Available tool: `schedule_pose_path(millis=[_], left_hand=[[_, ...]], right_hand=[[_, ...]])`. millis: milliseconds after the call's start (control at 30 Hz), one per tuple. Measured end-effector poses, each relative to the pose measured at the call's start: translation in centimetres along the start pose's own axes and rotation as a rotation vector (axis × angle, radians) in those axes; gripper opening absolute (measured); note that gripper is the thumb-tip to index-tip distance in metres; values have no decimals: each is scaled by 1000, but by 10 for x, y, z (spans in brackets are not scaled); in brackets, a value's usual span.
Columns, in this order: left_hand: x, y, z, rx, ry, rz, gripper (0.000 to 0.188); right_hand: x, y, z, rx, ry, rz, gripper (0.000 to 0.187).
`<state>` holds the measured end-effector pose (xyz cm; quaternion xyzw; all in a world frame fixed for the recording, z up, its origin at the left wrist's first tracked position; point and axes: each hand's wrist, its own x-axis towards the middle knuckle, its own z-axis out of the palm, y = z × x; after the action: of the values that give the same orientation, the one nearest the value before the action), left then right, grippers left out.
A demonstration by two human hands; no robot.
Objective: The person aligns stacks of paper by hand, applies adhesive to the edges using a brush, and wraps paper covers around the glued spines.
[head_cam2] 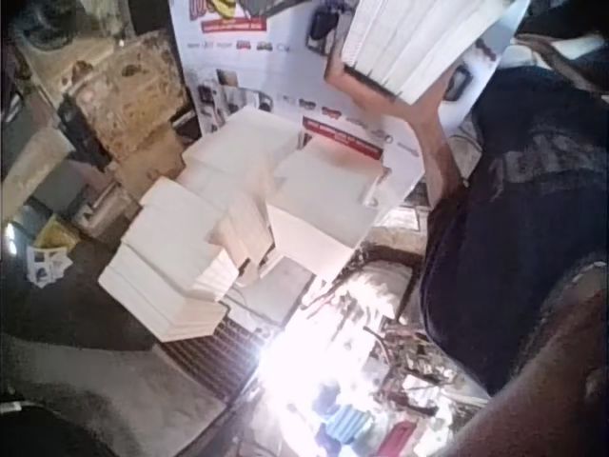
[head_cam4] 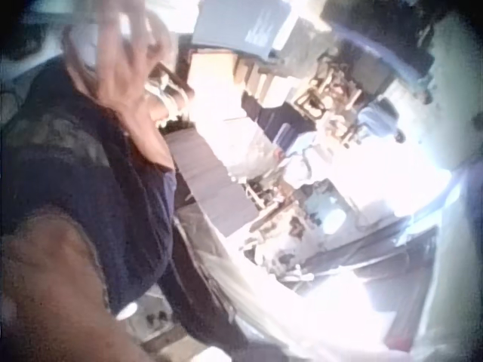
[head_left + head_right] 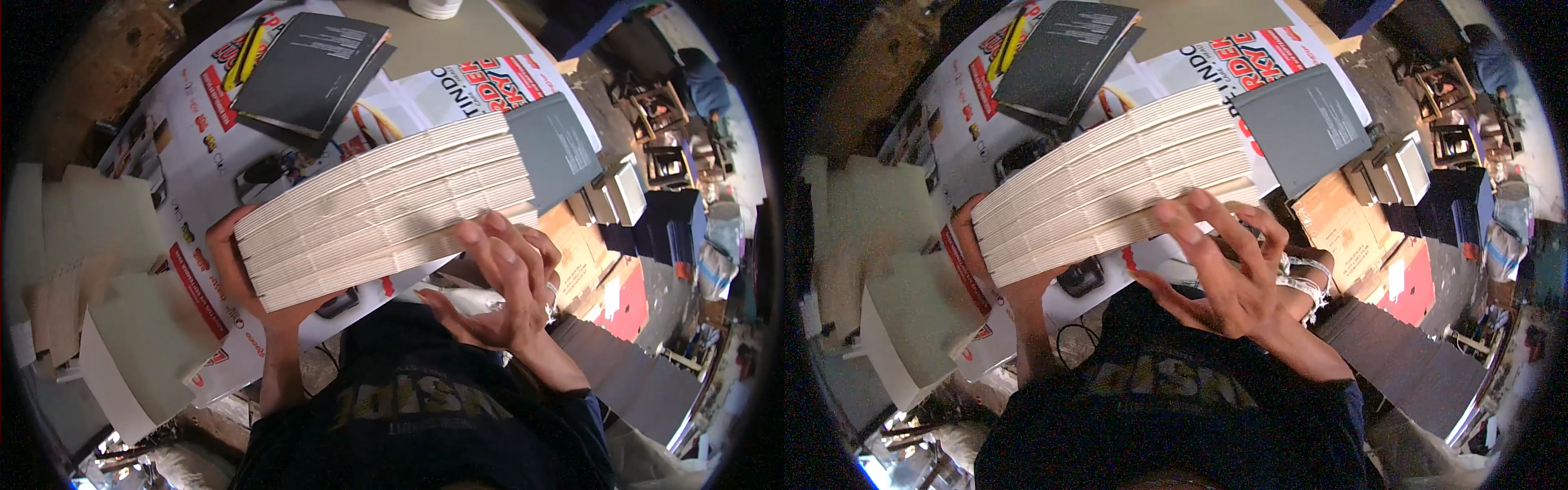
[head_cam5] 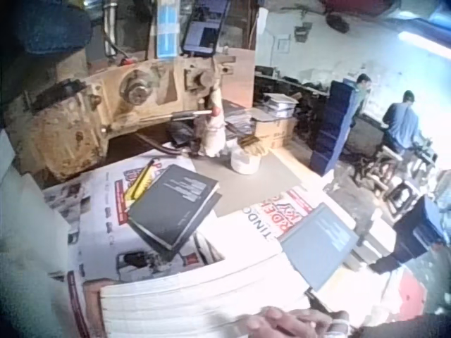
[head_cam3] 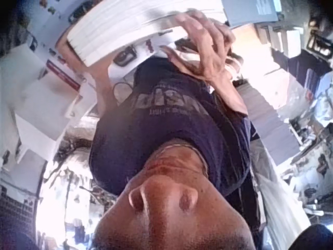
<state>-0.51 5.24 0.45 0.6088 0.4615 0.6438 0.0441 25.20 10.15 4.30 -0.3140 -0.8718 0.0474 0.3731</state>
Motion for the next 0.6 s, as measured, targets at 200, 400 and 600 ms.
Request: schedule_pose_path(millis=[200, 400, 600], left_hand=[[-7, 2, 8, 75, 45, -83, 96], [-6, 3, 5, 121, 44, -93, 97], [-18, -13, 7, 169, 106, -84, 94]], right_hand=[[-2, 5, -4, -47, -16, -132, 53], [4, 14, -27, 27, -40, -23, 56], [13, 27, -16, -39, -68, -69, 99]])
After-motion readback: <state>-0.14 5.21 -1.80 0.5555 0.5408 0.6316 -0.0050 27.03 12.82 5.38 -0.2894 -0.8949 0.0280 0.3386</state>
